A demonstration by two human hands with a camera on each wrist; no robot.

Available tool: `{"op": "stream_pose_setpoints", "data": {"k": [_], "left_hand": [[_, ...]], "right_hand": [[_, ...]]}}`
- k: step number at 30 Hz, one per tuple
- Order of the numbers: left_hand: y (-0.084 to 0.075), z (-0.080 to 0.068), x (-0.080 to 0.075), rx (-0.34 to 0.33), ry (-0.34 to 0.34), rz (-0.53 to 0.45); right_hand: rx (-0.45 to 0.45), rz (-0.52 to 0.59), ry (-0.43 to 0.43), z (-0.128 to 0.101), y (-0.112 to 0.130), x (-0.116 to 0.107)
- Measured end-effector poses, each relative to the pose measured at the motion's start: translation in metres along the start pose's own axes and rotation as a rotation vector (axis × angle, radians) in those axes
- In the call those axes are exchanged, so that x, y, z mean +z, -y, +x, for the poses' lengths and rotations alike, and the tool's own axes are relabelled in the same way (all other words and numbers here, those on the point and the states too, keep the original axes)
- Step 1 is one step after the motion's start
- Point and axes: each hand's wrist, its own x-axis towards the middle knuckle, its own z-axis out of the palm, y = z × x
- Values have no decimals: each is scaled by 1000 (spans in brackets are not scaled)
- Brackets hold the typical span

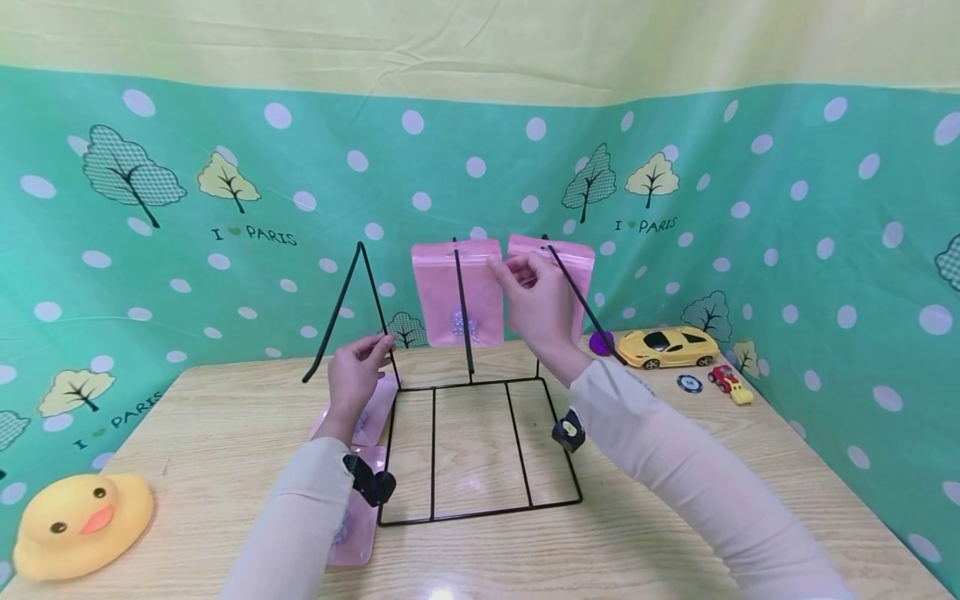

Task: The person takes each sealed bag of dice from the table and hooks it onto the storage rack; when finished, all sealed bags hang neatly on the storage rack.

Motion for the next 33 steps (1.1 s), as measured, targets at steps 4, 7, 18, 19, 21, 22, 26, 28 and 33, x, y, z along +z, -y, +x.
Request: {"op": "stream_pose_setpoints", "data": {"k": [4,7,18,19,21,22,26,28,33], "left_hand": [[-1,0,1,-5,5,1],[-1,-1,1,-5,7,-2],[-2,-2,0,-8,9,10],[-2,-2,0,-10,9,9],[-3,-3,0,-16,10,11],[-4,-4,0,-17,10,10],[-4,-4,0,-15,6,8],[-4,-4,0,-13,5,4],[-5,-5,0,-14,3,13]], "right_hand": [[5,0,26,-2,-3,-4],[4,33,70,-5,-6,-8],[42,208,374,-17,-12,-41],[43,195,387,-18,-13,-44],[36,162,404,-21,-15,-50],[31,141,411,-22,-16,-53],[43,58,450,-28,-23,-64],[53,36,472,-32,-29,-69],[76,-5,532,-42,-47,-81]]}}
